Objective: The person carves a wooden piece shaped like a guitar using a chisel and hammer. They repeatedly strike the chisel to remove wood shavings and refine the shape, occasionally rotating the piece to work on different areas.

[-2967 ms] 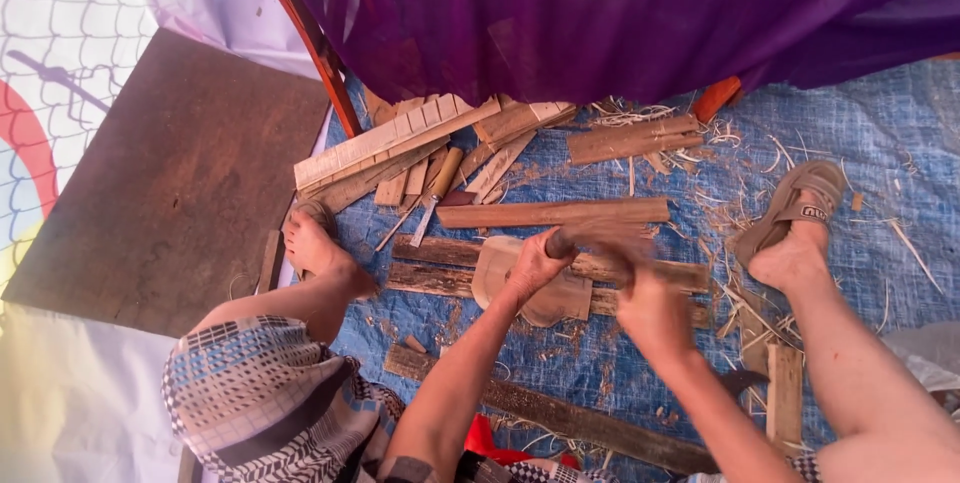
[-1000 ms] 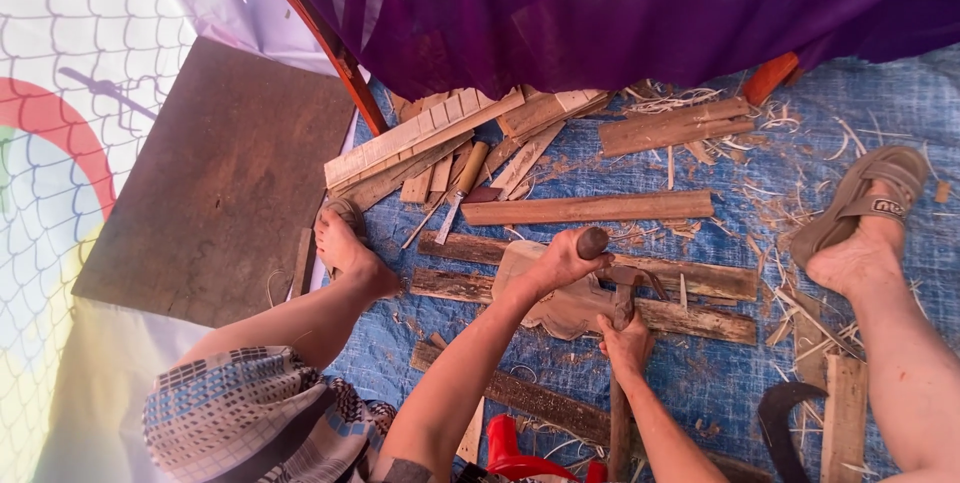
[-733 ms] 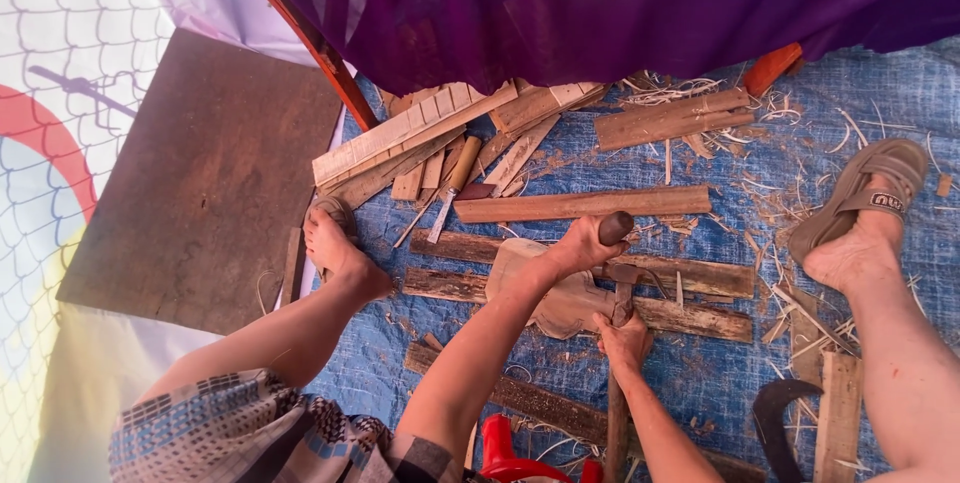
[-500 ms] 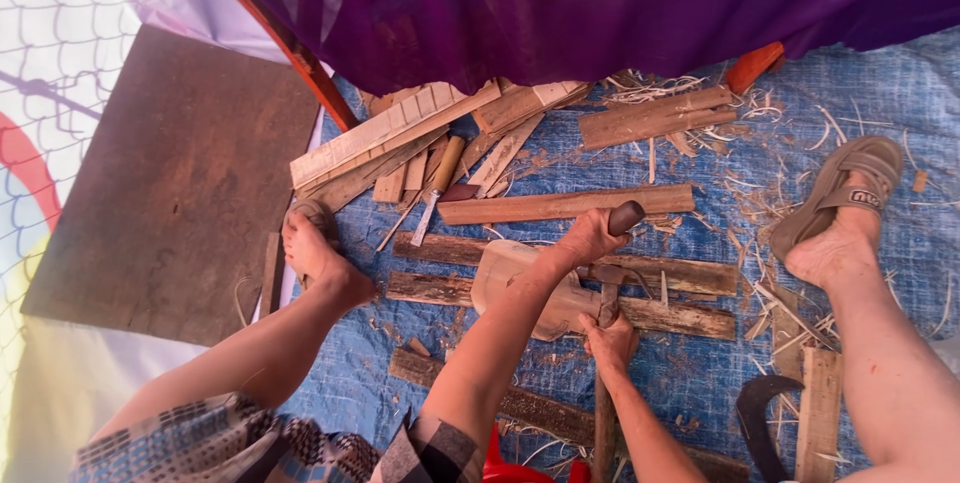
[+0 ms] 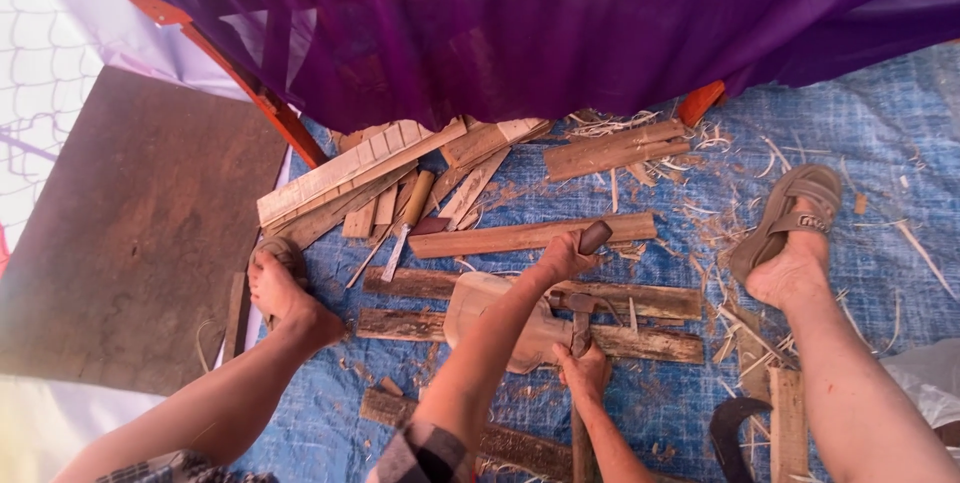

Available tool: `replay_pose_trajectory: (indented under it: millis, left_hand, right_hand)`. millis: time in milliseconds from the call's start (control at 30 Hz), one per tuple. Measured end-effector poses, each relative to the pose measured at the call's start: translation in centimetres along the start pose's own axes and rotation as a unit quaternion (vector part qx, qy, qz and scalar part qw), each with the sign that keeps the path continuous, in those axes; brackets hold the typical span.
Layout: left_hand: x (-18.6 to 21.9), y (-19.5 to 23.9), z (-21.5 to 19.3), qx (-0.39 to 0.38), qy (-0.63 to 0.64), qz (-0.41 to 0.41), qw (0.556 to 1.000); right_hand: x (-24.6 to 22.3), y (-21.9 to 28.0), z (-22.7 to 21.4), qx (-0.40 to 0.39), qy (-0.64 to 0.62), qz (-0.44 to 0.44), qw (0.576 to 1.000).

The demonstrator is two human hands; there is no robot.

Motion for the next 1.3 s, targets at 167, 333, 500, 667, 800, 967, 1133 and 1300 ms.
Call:
replay_pose_trajectory:
  millis: [167, 333, 500, 667, 800, 967, 1133, 1300]
  left_hand:
    - [-1.8, 3.3, -1.7, 0.074, 0.137, 0.019, 0.988]
    - [0.4, 11.7, -8.1, 0.114, 0.121, 0.036, 0.985]
    - [0.4, 14.3, -9.0, 0.15, 0.164, 0.088, 0.971]
    - [-1.6, 12.9, -8.1, 0.179, 0.189, 0.063, 0.964]
    - [-4.1, 10.5, -8.6, 0.218, 0.198, 0.03, 0.955]
    - [-2.4, 9.6, -11.0, 0.27, 0.238, 0.059, 0.931]
    - [0.1, 9.9, -10.2, 0.25, 0.223, 0.053, 0.941]
    - [1.9, 9.2, -10.3, 0.232, 0.178, 0.065, 0.954]
  right_hand:
    - [23.8, -2.9, -9.0, -0.025, 0.182, -0.098, 0.978]
    - [32.3, -10.3, -6.8, -0.047, 0.436, -0.229, 0.869]
    - [33.5, -11.9, -8.7, -0.065, 0.42, -0.227, 0.876]
    - [33.0, -11.1, -7.0, -0.131, 0.338, -0.217, 0.906]
    - [29.7, -9.9, -4.2, -0.113, 0.343, -0.272, 0.892]
    - [25.9, -10.1, -1.4, -0.151, 0.278, -0.288, 0.904]
    - [26.2, -11.0, -1.8, -0.161, 0.26, -0.271, 0.913]
    - [26.1, -10.1, -2.7, -0.146, 0.27, -0.28, 0.909]
Point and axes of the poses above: each hand's wrist, its own y-axis away from the middle knuckle, its own z-axis out of the palm, x = y × z, the point moved 7 cm from there along -y, towards the middle knuckle, and after that the axes turned 5 degrees about -y, right-handed, at the moved point
